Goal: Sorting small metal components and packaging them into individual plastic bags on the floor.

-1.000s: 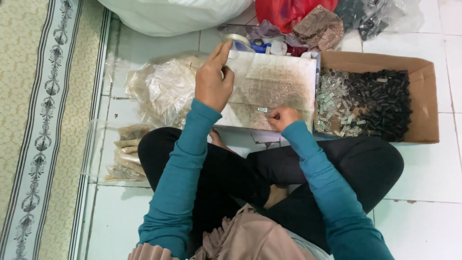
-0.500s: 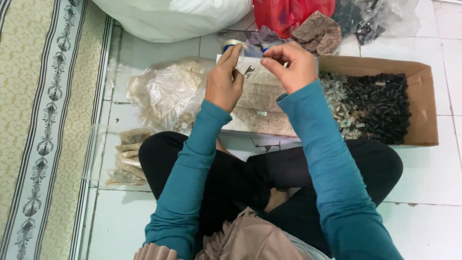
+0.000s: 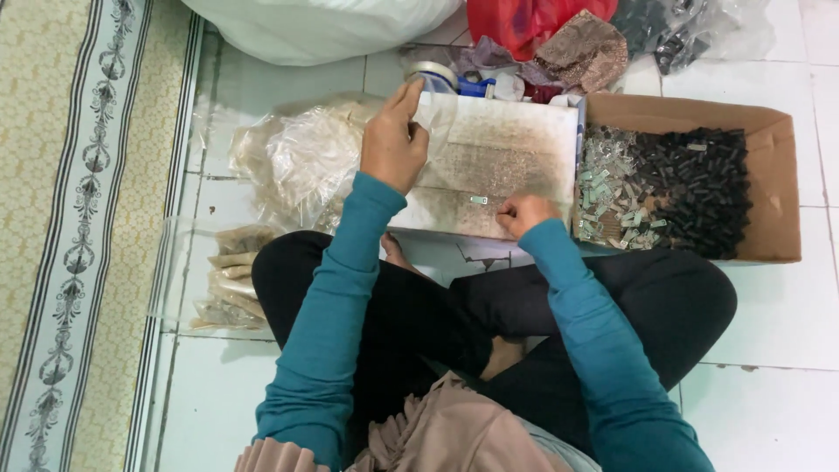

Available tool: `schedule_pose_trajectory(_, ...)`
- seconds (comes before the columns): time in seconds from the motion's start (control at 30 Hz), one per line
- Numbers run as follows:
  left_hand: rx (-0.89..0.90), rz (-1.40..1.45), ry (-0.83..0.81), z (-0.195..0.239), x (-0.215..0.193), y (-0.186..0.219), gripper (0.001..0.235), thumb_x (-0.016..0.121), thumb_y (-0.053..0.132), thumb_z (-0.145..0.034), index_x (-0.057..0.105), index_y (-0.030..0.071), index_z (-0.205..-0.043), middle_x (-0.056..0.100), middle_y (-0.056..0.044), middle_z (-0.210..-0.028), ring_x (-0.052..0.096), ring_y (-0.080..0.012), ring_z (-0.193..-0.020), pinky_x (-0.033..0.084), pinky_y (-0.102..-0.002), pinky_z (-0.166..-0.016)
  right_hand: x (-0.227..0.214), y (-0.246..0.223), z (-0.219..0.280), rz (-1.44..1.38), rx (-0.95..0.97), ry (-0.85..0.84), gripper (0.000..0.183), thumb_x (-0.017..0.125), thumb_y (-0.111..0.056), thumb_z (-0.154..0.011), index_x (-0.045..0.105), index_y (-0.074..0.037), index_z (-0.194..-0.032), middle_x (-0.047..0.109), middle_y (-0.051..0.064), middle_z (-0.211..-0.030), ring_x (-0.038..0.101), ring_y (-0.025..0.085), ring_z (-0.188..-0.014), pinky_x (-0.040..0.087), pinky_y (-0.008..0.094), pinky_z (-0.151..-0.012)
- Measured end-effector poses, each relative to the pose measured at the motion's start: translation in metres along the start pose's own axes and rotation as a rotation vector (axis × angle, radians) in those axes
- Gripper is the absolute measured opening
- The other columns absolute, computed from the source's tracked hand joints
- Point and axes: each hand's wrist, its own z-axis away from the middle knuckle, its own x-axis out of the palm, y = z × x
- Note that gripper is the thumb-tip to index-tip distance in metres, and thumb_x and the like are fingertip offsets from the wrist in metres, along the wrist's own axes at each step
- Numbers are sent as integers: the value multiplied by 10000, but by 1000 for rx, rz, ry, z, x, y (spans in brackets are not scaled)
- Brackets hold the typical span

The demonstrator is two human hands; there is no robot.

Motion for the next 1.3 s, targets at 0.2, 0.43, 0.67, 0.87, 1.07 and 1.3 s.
schedule_pose_trajectory(0.2,75,-2,85,0,-12,13,582,531,-78,-920,521,65,-1484,587,-208,-1481,577,-362,-1382,541,-408,-1120,5,-2,-3,-55,-154,44,166,693,-290,-886,755,-156,-963,788,63,-919,724,263,-790,593,424,-676)
schedule_pose_trajectory(0.43,111,19,111,-5,-23,36,605,543,-100,-918,515,87,-1493,570,-195,-1510,588,-318,-1403,541,-351,-1137,12,-16,-20,-98,-343,237,111,715,-293,-883,752,-194,-916,733,25,-797,695,347,-1164,587,500,-970)
schedule_pose_trajectory(0.67,20,-56,76,-4,-16,6,595,545,-86,-917,506,43,-1497,531,-206,-1529,621,-331,-1273,573,-407,-1028,15,-19,-14,23,-275,274,294,688,-363,-927,744,-208,-1170,659,63,-1109,653,308,-1041,507,517,-837)
schedule_pose_trajectory(0.87,63,181,107,1,-52,71,559,551,-61,-977,536,138,-1499,564,-140,-1552,686,-101,-950,564,-234,-733,20,-28,-7,191,-357,445,108,700,-301,-894,753,-222,-945,645,12,-924,622,271,-934,401,450,-772)
schedule_pose_trajectory(1.07,-15,88,-5,-1,-15,-4,608,560,-55,-940,538,167,-1505,571,-206,-1503,584,-255,-1035,561,-356,-876,26,-8,-15,-97,-276,388,141,720,-329,-842,731,-214,-922,681,36,-888,671,298,-945,512,482,-779)
schedule_pose_trajectory(1.3,5,125,-40,1,-9,8,613,553,-96,-932,545,95,-1513,561,-258,-1476,565,-444,-1337,556,-512,-1045,-118,-85,23,-742,-329,477,161,841,-163,-924,769,-161,-1068,728,30,-851,670,110,-793,533,243,-667)
